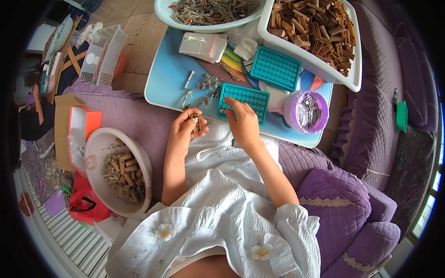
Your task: The person assembles small mechanical or electrical parts by hand, taking them from plastic trays and bowls of parts and inserting them into metal housings.
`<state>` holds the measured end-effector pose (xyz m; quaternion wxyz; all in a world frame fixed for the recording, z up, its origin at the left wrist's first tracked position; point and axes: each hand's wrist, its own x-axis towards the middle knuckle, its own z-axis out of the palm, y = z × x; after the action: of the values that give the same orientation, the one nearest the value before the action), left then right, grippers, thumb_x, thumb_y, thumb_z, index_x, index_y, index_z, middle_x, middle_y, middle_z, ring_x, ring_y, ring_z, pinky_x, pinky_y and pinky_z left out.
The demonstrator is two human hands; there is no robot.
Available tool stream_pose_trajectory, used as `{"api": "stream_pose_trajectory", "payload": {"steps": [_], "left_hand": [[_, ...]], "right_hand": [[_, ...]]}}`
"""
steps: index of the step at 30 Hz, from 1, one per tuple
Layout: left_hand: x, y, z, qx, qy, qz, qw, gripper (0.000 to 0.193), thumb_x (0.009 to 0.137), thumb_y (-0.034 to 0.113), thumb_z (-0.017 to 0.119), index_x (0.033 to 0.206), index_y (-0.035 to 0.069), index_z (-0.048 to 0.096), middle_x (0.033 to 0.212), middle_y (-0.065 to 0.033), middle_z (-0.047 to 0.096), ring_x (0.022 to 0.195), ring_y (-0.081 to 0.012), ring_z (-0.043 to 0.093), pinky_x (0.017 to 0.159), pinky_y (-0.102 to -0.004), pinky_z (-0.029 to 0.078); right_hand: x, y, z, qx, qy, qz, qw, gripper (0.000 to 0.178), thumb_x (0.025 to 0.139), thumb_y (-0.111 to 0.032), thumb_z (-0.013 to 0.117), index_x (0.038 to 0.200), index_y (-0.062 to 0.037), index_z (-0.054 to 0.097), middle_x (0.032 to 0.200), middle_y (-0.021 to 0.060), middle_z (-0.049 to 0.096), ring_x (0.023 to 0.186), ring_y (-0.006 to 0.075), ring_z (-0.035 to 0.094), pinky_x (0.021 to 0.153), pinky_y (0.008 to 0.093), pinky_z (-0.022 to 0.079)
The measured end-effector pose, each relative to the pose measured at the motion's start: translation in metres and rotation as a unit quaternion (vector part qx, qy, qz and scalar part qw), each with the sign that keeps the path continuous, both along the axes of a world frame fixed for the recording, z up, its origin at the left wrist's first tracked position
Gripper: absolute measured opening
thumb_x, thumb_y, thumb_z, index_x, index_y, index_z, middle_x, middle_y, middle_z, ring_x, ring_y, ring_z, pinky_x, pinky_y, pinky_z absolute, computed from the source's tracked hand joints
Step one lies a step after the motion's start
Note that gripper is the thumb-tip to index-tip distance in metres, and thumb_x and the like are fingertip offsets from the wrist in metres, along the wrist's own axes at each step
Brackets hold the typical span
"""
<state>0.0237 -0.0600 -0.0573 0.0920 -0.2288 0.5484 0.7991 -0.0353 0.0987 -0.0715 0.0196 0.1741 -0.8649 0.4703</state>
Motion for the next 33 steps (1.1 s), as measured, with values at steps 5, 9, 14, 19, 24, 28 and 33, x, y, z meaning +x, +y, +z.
{"api": "stream_pose_trajectory", "payload": {"steps": [5, 9, 14, 19, 24, 28, 33], "left_hand": [[0.000, 0.001, 0.001, 0.029, -0.002, -0.017, 0.999, 0.021, 0.084, 0.005, 0.039, 0.101, 0.003, 0.051, 0.083, -0.0065, 0.059, 0.069, -0.0125, 0.060, 0.059, -0.0220, 0.048], [0.000, 0.002, 0.005, 0.043, 0.000, -0.019, 0.999, 0.021, 0.085, 0.006, 0.040, 0.104, 0.003, 0.050, 0.085, -0.0071, 0.059, 0.071, -0.0132, 0.060, 0.059, -0.0222, 0.048], [0.001, 0.004, 0.011, 0.052, -0.001, -0.020, 0.998, 0.023, 0.086, 0.007, 0.042, 0.107, 0.002, 0.049, 0.088, -0.0081, 0.059, 0.073, -0.0146, 0.061, 0.062, -0.0234, 0.050], [0.004, 0.015, 0.014, 0.088, 0.034, -0.075, 0.993, 0.025, 0.087, 0.004, 0.042, 0.111, -0.001, 0.048, 0.090, -0.0069, 0.058, 0.077, -0.0141, 0.061, 0.066, -0.0232, 0.052], [0.004, 0.022, 0.009, 0.073, 0.031, -0.091, 0.993, 0.025, 0.086, 0.003, 0.042, 0.111, -0.001, 0.048, 0.090, -0.0049, 0.058, 0.078, -0.0115, 0.060, 0.065, -0.0213, 0.051], [0.008, 0.029, 0.007, 0.037, 0.027, -0.107, 0.993, 0.026, 0.086, 0.002, 0.042, 0.111, -0.001, 0.048, 0.087, -0.0030, 0.057, 0.075, -0.0078, 0.056, 0.063, -0.0202, 0.048], [0.009, 0.041, 0.002, -0.017, 0.029, -0.179, 0.983, 0.026, 0.086, 0.002, 0.042, 0.111, 0.000, 0.048, 0.088, -0.0029, 0.056, 0.074, -0.0068, 0.055, 0.061, -0.0201, 0.045]], "right_hand": [[0.001, 0.004, -0.021, 0.146, 0.067, 0.027, 0.987, 0.017, 0.072, -0.003, 0.059, 0.089, -0.0050, 0.058, 0.078, 0.0087, 0.060, 0.071, 0.0258, 0.055, 0.064, 0.0332, 0.045], [0.002, 0.002, -0.019, 0.154, 0.100, 0.035, 0.982, 0.014, 0.072, -0.003, 0.059, 0.086, -0.0050, 0.058, 0.074, 0.0086, 0.058, 0.067, 0.0252, 0.054, 0.061, 0.0337, 0.045], [0.010, -0.001, 0.002, -0.064, 0.053, 0.003, 0.997, 0.019, 0.068, 0.002, 0.061, 0.085, -0.0048, 0.055, 0.076, 0.0059, 0.059, 0.068, 0.0227, 0.055, 0.059, 0.0316, 0.045], [0.018, -0.005, 0.035, -0.081, 0.093, 0.051, 0.991, 0.022, 0.065, 0.004, 0.063, 0.084, -0.0049, 0.056, 0.076, 0.0066, 0.060, 0.068, 0.0230, 0.058, 0.060, 0.0293, 0.046], [0.022, 0.005, 0.033, -0.035, 0.081, 0.083, 0.993, 0.018, 0.066, 0.004, 0.062, 0.081, -0.0050, 0.057, 0.074, 0.0058, 0.059, 0.067, 0.0217, 0.057, 0.058, 0.0297, 0.046], [0.021, 0.015, 0.038, -0.019, 0.056, 0.106, 0.993, 0.015, 0.068, 0.002, 0.060, 0.080, -0.0048, 0.057, 0.073, 0.0063, 0.058, 0.065, 0.0217, 0.057, 0.056, 0.0297, 0.046], [0.004, 0.029, 0.056, 0.061, -0.097, 0.212, 0.970, 0.025, 0.067, -0.001, 0.060, 0.091, -0.0052, 0.054, 0.074, 0.0080, 0.056, 0.075, 0.0248, 0.056, 0.068, 0.0332, 0.045]]}}
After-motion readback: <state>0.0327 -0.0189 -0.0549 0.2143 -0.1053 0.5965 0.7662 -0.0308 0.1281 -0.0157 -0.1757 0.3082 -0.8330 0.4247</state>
